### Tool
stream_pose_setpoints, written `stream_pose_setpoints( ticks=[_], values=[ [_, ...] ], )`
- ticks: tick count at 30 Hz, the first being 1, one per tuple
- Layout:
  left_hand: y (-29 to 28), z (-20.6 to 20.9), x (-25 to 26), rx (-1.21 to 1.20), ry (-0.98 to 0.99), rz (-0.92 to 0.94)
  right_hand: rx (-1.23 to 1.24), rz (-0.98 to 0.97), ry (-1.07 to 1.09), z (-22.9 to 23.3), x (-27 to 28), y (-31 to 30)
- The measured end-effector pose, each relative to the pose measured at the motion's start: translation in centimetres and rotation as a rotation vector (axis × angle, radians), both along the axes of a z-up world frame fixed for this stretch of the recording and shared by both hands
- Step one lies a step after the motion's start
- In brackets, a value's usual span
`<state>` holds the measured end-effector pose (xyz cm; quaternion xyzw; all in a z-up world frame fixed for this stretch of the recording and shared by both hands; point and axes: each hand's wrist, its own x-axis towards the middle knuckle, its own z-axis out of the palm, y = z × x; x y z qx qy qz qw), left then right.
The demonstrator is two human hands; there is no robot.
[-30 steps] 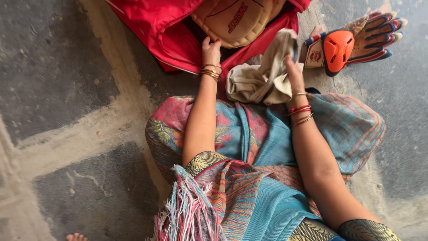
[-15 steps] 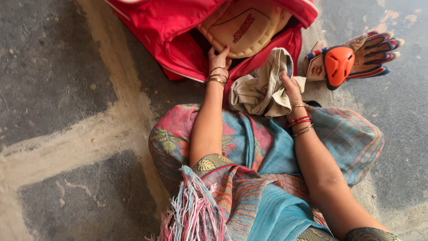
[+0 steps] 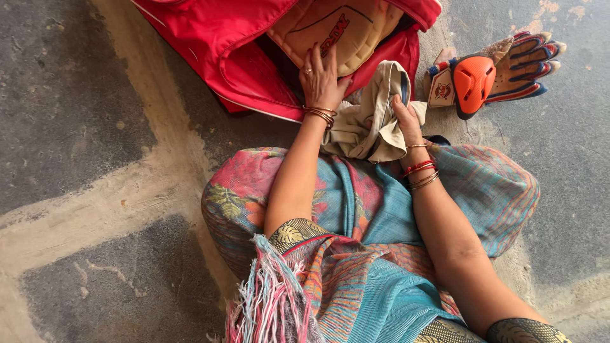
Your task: The person wipes down cricket equipment, including leg guards and a helmet, with a cloth.
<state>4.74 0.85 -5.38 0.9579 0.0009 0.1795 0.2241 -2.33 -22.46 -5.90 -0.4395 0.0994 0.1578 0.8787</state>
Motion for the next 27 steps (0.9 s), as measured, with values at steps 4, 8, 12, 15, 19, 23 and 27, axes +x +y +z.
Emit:
stream_pose_setpoints(
  ticks=[4, 8, 12, 15, 19, 23, 27],
  values=[
    [0.5, 1.8, 0.5, 0.057, 0.122, 0.045, 0.017, 0.04, 0.065, 0.6, -0.1, 0.2],
    [0.9, 1.1, 1.1, 0.113, 0.034, -0.001, -0.047, -0.036, 0.069, -2.3, 0.4, 0.0],
    [0.5, 0.5, 0.9, 0.092, -0.155, -0.078, -0.021, -0.034, 0.059, -3.5, 0.7, -0.3],
    [0.2, 1.0, 1.2, 0.066, -0.176, -0.056, -0.01, 0.007, 0.062, -2.6, 0.8, -0.3],
    [-0.1, 2.1, 1.7, 0.064, -0.223, -0.04, 0.06, 0.056, 0.069, -0.3, 0.7, 0.2],
    [-0.1, 1.4, 1.9, 0.124, -0.34, -0.09, 0.148, 0.054, 0.13, 2.7, 0.1, 1.2],
    [0.3, 1.0, 3.1, 0.198, -0.371, -0.085, 0.152, 0.068, 0.093, 4.0, 0.2, 1.4]
  ],
)
